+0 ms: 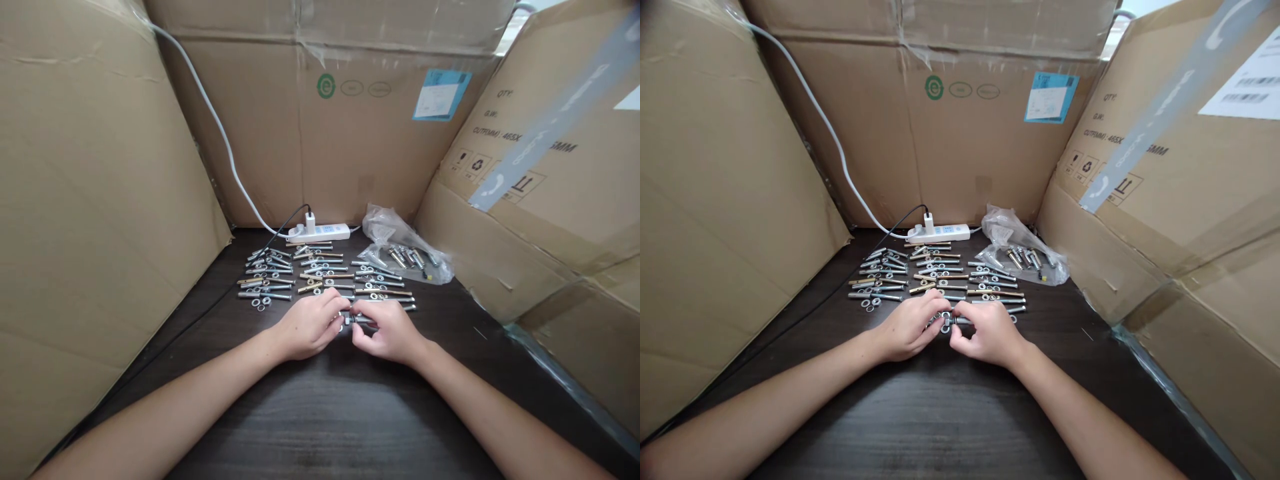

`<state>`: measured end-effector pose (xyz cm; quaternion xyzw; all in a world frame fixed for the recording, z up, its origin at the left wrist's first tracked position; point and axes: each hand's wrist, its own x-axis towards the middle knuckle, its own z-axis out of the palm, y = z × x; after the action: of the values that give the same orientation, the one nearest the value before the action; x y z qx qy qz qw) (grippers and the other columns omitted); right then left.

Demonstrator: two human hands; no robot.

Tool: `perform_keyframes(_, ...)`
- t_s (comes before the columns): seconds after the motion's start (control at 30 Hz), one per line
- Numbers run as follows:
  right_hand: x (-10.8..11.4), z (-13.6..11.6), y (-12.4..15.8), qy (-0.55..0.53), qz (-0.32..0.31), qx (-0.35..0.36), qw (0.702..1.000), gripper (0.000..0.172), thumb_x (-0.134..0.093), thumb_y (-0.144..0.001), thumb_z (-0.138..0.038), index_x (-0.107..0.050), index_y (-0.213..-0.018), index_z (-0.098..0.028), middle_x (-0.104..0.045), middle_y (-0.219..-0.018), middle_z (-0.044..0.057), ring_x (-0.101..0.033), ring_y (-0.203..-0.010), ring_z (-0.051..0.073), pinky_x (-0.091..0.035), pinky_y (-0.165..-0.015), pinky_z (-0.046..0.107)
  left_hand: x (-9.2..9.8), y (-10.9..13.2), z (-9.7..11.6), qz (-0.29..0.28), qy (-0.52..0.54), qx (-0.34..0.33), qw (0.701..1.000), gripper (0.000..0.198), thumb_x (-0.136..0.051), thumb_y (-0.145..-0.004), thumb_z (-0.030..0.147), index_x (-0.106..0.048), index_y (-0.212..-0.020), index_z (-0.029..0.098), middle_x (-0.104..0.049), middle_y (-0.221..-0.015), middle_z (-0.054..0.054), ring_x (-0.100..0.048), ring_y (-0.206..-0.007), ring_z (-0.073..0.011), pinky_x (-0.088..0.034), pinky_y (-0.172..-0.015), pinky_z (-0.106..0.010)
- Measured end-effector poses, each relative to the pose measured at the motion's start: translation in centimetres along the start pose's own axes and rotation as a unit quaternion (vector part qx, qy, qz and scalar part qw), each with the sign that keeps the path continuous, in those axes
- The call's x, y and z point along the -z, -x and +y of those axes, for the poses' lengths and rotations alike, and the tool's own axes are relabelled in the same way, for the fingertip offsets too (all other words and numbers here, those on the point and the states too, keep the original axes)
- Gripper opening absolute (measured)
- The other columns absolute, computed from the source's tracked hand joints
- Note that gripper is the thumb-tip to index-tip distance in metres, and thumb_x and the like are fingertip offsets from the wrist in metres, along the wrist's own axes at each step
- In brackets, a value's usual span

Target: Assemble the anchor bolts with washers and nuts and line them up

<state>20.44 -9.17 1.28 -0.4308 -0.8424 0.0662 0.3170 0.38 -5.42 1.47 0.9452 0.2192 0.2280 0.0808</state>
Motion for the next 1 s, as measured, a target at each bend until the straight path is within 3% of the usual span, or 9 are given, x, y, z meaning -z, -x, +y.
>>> perform_keyframes(0.13,0.12,-0.08,-0.04,0.003,-0.004,0.001,1.000,0.012,-0.053,-0.071,-0.022,-0.062,-0.078,-0.018,-0.060,-0.058,-0.001,-0.050,-0.048,0.011,-0.037,-0.052,0.020,-0.08,0.11,-0.01,0.001,0.006,-0.030,1.000,0.022,-0.038,-0.089,0.016,-0.049,-0.108,0.019,-0.053,-0.097,-0.006,-0.053,-0.080,-0.0162,-0.043,-0.070,-0.026)
perform_keyframes(0.67,-0.07,-0.01,0.03,0.002,0.000,0.007,1.000,0.013,-0.054,-0.071,-0.023,-0.063,-0.080,-0.019,-0.062,-0.059,0.000,-0.052,-0.049,0.012,-0.038,-0.052,0.021,0.43,-0.26,0.31,-0.037,0.003,-0.012,0.999,0.019,-0.038,-0.091,0.027,-0.053,-0.096,0.017,-0.056,-0.086,-0.005,-0.052,-0.077,-0.0177,-0.041,-0.069,-0.028)
perform_keyframes(0.83,-0.07,-0.03,0.04,0.000,-0.002,0.000,1.000,0.013,-0.055,-0.070,-0.023,-0.063,-0.079,-0.019,-0.063,-0.060,0.000,-0.052,-0.049,0.012,-0.038,-0.053,0.021,0.02,-0.29,0.32,-0.020,-0.001,0.001,1.000,0.020,-0.039,-0.092,0.032,-0.053,-0.090,0.017,-0.056,-0.082,-0.004,-0.052,-0.073,-0.0164,-0.039,-0.065,-0.027)
perform_keyframes(1.0,0.03,0.10,-0.02,0.010,0.007,0.001,1.000,0.010,-0.055,-0.071,-0.023,-0.062,-0.078,-0.019,-0.061,-0.058,-0.001,-0.052,-0.048,0.011,-0.037,-0.052,0.021,-0.31,-0.09,-0.13,0.019,0.022,0.028,0.999,0.013,-0.045,-0.084,0.028,-0.052,-0.078,0.018,-0.051,-0.073,-0.001,-0.047,-0.066,-0.0147,-0.036,-0.062,-0.026)
